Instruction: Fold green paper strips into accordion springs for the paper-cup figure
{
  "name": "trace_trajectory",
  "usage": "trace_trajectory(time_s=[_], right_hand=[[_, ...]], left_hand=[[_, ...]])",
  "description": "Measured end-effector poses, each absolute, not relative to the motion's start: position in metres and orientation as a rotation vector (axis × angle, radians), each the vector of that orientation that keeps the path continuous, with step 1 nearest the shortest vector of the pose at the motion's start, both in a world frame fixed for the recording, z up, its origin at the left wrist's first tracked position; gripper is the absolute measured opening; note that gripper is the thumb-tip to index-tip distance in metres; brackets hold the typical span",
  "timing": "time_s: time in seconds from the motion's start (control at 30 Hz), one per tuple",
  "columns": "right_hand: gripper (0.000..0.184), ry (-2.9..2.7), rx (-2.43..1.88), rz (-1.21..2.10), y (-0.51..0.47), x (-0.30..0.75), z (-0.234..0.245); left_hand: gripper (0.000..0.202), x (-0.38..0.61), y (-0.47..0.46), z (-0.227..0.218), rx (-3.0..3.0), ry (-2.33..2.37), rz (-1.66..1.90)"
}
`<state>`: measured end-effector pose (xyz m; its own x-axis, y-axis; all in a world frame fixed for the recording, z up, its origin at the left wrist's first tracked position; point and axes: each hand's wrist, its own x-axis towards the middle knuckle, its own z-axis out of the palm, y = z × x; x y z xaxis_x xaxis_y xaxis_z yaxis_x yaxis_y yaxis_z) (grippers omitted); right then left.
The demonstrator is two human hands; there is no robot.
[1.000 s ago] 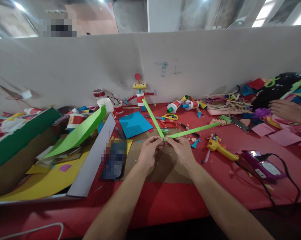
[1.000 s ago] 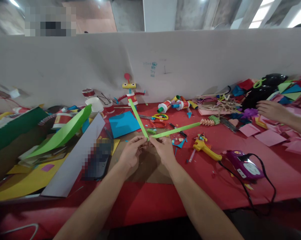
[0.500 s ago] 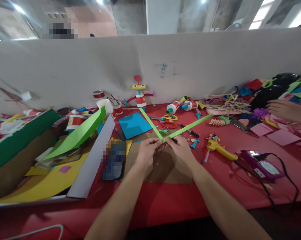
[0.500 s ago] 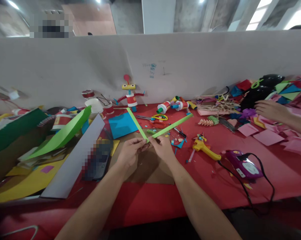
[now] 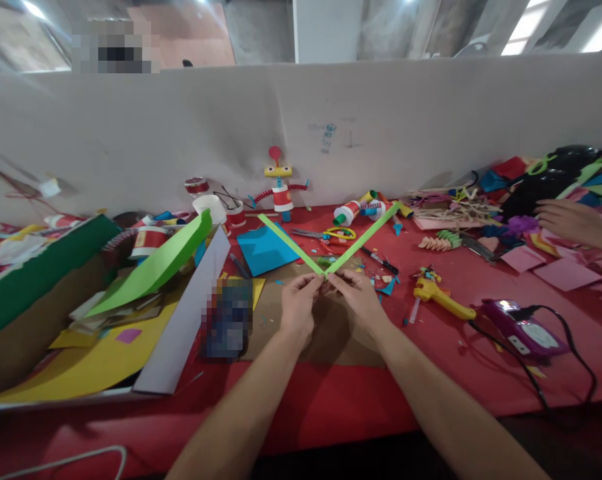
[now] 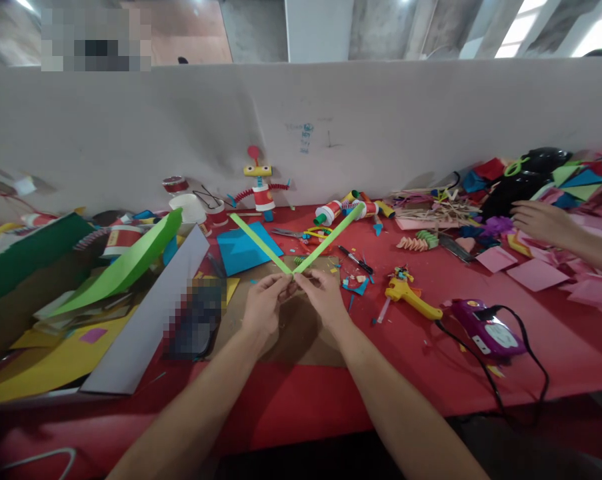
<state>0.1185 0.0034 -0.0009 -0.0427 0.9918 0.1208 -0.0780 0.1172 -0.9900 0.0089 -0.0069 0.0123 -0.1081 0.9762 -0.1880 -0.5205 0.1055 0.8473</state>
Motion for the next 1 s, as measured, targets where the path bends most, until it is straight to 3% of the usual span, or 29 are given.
trace_trajectory(time_s=[0.33, 0.57, 0.73, 1.0], right_hand=[[0.021, -1.362, -1.142, 1.012, 0.005, 0.125, 0.000], [0.020, -1.241, -1.096, 1.114, 0.002, 0.118, -0.002], [0.013, -1.155, -1.101, 1.138, 0.002, 0.117, -0.001], [0.018, -0.939, -1.049, 1.382, 0.003, 0.119, 0.005]], left_hand=[[0.017, 0.006, -0.008, 0.014, 0.652, 0.942, 1.310], [0.017, 0.012, -0.007, 0.008, 0.621, 0.951, 1.465], [0.015, 0.010, -0.008, 0.005, 0.748, 1.039, 1.407], [0.008, -0.002, -0.001, 0.010, 0.716, 0.919, 1.304]])
